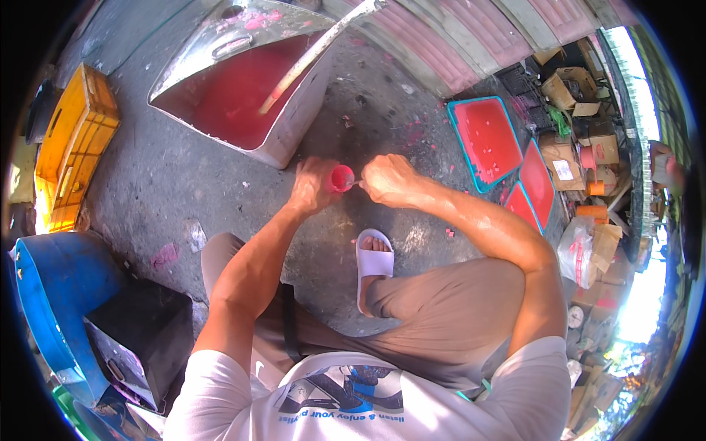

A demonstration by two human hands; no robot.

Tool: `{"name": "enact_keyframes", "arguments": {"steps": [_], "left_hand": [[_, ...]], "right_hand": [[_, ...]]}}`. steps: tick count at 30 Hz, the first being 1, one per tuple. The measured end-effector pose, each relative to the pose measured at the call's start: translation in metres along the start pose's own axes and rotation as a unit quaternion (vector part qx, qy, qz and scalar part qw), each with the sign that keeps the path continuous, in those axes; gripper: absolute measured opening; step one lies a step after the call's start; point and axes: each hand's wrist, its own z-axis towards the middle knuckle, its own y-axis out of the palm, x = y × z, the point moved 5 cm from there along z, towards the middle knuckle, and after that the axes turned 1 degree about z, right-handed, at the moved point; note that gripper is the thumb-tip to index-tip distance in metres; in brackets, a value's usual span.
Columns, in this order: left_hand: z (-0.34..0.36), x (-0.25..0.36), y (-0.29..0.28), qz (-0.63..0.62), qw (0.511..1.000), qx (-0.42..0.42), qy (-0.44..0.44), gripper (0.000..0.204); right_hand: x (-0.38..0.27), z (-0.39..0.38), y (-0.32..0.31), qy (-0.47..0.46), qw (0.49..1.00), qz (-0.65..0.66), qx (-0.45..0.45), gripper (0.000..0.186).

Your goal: The person stirs a pink liquid in a metal container using a wooden stick, then transfers some of the liquid into a small pink cup. They continue to stir the contents of the cup with a brush, preparing the mixture for use.

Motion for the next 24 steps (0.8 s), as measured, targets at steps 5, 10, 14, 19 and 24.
{"name": "enact_keyframes", "arguments": {"steps": [5,10,14,19,24], "left_hand": [[0.0,-0.003,0.005,-0.002,1.0,0.007,-0.006,0.056],[0.002,0.005,-0.002,-0.006,1.0,0.0,-0.009,0.051],[0.003,0.006,-0.002,-0.001,1.0,-0.017,-0.006,0.054],[0.003,0.007,0.007,-0.006,0.999,-0.016,0.029,0.059],[0.005,0.009,0.002,-0.002,0.999,-0.02,0.027,0.061]], "right_hand": [[0.001,0.0,-0.001,0.0,1.0,-0.026,-0.004,0.02],[0.0,0.001,-0.005,0.037,0.999,0.026,0.001,0.02],[-0.004,0.0,-0.004,0.057,0.995,0.028,-0.073,0.019],[0.0,-0.001,-0.006,0.026,0.999,0.015,-0.03,0.022],[-0.002,-0.003,0.0,0.013,1.0,0.008,0.015,0.017]]}}
